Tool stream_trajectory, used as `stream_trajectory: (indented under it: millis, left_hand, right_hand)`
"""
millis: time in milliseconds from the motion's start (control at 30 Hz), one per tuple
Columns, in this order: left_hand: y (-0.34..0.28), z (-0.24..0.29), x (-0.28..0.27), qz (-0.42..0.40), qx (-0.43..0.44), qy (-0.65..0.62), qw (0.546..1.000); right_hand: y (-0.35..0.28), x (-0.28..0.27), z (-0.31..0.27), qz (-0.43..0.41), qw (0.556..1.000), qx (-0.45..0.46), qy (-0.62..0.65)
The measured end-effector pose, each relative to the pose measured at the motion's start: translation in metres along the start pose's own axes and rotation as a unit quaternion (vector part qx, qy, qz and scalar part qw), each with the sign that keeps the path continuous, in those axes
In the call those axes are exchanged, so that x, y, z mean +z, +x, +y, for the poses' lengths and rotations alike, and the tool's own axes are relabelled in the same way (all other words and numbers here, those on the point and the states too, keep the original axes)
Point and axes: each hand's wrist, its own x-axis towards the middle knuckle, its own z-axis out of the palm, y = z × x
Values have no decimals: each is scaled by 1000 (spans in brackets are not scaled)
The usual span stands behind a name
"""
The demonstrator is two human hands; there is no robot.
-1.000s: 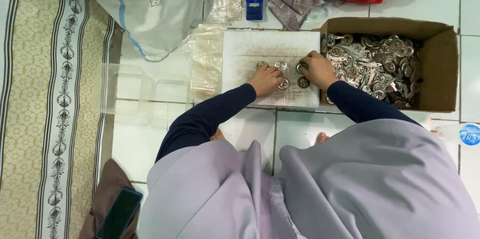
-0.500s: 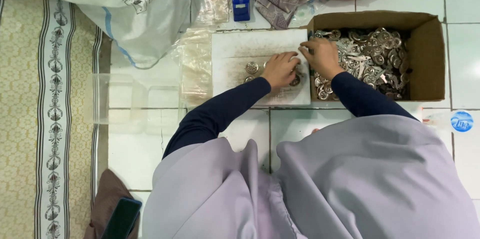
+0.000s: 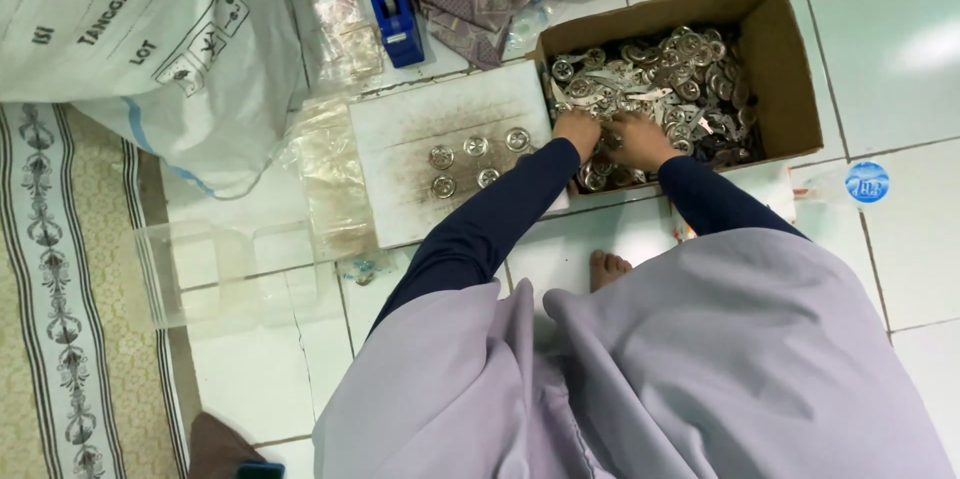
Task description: Sorting decorative metal components from a large box and packaging them into small plastic bags.
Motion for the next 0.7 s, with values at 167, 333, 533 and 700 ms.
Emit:
stream_trajectory:
  millis: [167,333,533,700]
  left_hand:
    - [24,5,55,-50,-10,80,995]
    - [18,12,46,-19,-17,128,991]
    - [24,6,42,-70,-55,60,994]
    - [21,-5,26,-103,-85,-105,986]
  right_hand:
    - [-9,21,-16,-47,996,0,-81]
    - [3,39,-7,-27,997,11,-74]
    - [1,24,-8,-71,996,12,-42]
    - [-5,3,-4,-64,982,95,147]
